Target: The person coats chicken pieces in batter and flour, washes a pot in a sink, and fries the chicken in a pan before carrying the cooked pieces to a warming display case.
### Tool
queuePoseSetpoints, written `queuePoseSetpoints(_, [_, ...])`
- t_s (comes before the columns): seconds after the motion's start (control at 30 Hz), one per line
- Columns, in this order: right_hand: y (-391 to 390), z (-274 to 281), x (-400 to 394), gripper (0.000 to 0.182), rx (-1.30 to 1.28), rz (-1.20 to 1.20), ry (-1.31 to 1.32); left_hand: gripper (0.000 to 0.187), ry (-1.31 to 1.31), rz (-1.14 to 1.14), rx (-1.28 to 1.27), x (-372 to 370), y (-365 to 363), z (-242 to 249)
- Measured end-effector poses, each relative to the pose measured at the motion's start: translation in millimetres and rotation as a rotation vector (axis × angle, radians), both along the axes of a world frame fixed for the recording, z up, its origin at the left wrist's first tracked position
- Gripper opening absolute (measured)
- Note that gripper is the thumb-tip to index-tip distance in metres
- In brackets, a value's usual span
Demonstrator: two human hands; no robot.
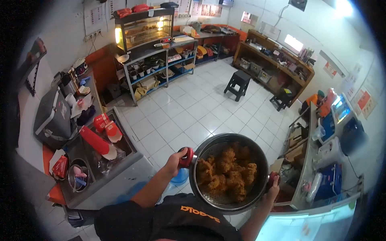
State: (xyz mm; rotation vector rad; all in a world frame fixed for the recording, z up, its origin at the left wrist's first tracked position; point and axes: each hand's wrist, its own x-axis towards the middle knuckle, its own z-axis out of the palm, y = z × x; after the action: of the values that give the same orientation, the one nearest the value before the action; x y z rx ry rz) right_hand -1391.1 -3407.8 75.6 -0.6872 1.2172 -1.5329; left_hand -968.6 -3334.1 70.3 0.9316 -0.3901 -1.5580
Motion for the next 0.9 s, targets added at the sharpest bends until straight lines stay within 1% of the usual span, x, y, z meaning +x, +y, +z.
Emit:
queuePoseSetpoints(0.13, [-99, -11, -1, 0.046, 0.005, 0.022, -0.04, 0.044, -0.004, -0.006, -0.012, 9, -93, -12])
queuePoseSetpoints(0.2, [-156, -18, 7, 0.046, 0.054, 0.082, -0.038, 0.045, -0.014, 0.0, -0.018, 19, -142, -19])
queuePoseSetpoints(0.27, [-219, -20, 22, 0.045, 0.036, 0.083, -0.015, 0.045, -0.06, 0.058, 0.015, 27, -195, -26])
queuePoseSetpoints(0.33, [-287, -19, 42, 0.037, 0.022, 0.065, 0.043, 0.044, -0.047, 0.104, 0.002, 40, -252, -30])
queuePoseSetpoints(0.37, [-324, -20, 43, 0.039, 0.093, 0.064, 0.068, 0.044, -0.028, 0.116, 0.013, 39, -271, -31])
queuePoseSetpoints(0.4, [-364, -23, 53, 0.039, 0.095, 0.104, 0.058, 0.044, -0.04, 0.155, 0.017, 46, -293, -27])
queuePoseSetpoints(0.47, [-425, -9, 78, 0.043, 0.019, 0.246, -0.079, 0.042, 0.0, 0.214, -0.026, 55, -335, -21])
queuePoseSetpoints(0.5, [-442, 21, 109, 0.043, 0.111, 0.186, -0.007, 0.041, -0.019, 0.246, -0.021, 62, -351, -11])
queuePoseSetpoints(0.53, [-473, 19, 124, 0.044, 0.046, 0.238, -0.021, 0.041, -0.032, 0.265, -0.009, 72, -367, -9])
queuePoseSetpoints(0.6, [-530, 20, 157, 0.044, 0.087, 0.316, 0.011, 0.041, -0.039, 0.369, -0.023, 92, -396, -7])
queuePoseSetpoints(0.67, [-585, 6, 187, 0.043, 0.098, 0.34, 0.035, 0.042, -0.03, 0.412, -0.059, 115, -429, -8])
queuePoseSetpoints(0.7, [-614, 1, 202, 0.043, 0.106, 0.35, 0.063, 0.042, -0.027, 0.442, -0.022, 125, -443, -9])
queuePoseSetpoints(0.8, [-682, -6, 269, 0.041, 0.054, 0.333, 0.021, 0.042, -0.009, 0.507, 0.025, 164, -494, -37])
queuePoseSetpoints(0.87, [-734, -21, 297, 0.041, 0.074, 0.372, 0.051, 0.035, 0.016, 0.551, 0.045, 193, -536, -40])
queuePoseSetpoints(0.9, [-761, -29, 305, 0.04, 0.126, 0.447, 0.065, 0.035, 0.019, 0.562, 0.051, 207, -557, -41])
